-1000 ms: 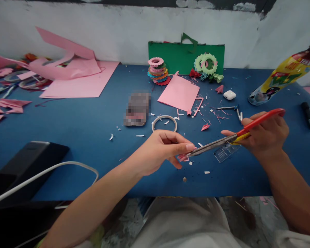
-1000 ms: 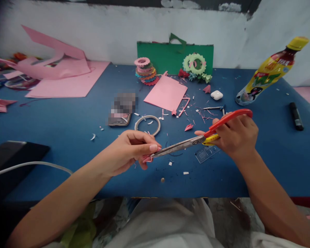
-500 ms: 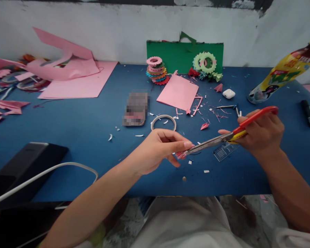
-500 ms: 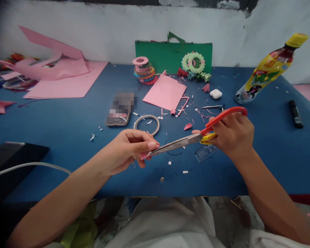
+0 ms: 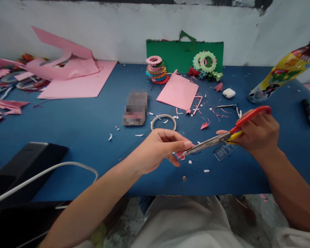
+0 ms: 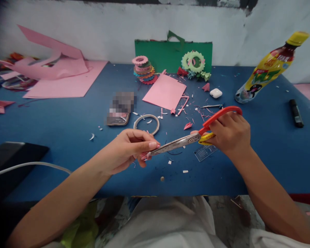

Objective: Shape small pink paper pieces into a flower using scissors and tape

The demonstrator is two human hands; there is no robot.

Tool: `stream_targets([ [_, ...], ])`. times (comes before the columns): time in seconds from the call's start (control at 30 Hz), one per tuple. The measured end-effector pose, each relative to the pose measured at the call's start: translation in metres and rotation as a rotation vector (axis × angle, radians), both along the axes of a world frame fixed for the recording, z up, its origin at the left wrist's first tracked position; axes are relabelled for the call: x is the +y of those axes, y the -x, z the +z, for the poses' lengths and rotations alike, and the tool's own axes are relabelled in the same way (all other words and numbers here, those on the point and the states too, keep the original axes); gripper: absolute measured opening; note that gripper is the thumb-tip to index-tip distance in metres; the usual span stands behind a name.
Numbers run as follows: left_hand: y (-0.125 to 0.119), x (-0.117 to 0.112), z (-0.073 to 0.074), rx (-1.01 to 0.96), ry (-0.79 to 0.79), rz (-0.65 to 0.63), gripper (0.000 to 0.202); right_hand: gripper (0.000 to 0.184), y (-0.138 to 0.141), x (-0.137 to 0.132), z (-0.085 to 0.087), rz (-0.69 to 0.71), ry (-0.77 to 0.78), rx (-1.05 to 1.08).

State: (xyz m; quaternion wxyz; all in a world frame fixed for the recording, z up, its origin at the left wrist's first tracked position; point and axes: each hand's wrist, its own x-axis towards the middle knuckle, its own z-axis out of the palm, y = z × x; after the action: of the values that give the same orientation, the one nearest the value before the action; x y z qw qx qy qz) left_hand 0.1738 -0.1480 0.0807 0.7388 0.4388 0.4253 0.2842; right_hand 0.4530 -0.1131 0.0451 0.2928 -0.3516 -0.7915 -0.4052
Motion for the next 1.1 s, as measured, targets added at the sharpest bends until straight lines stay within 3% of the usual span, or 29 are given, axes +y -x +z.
stream_targets([
  [0.27,0.0001,0.0005,0.0008,0.009,-0.003,0.015,0.010,0.037,0.0046,0.0001,0.0002,0.002,0.027,-0.006],
  [0.6,-0.0002,0.0020,0.0001,0.068,-0.006,0.009,0.012,0.020,0.0047,0.0005,0.0001,0.017,0.051,-0.015],
  [1.1,-0.0005,0.0030,-0.0027,0.094,-0.015,0.004,0.014,0.021,0.0061,0.0001,-0.0006,0.003,0.102,-0.030],
])
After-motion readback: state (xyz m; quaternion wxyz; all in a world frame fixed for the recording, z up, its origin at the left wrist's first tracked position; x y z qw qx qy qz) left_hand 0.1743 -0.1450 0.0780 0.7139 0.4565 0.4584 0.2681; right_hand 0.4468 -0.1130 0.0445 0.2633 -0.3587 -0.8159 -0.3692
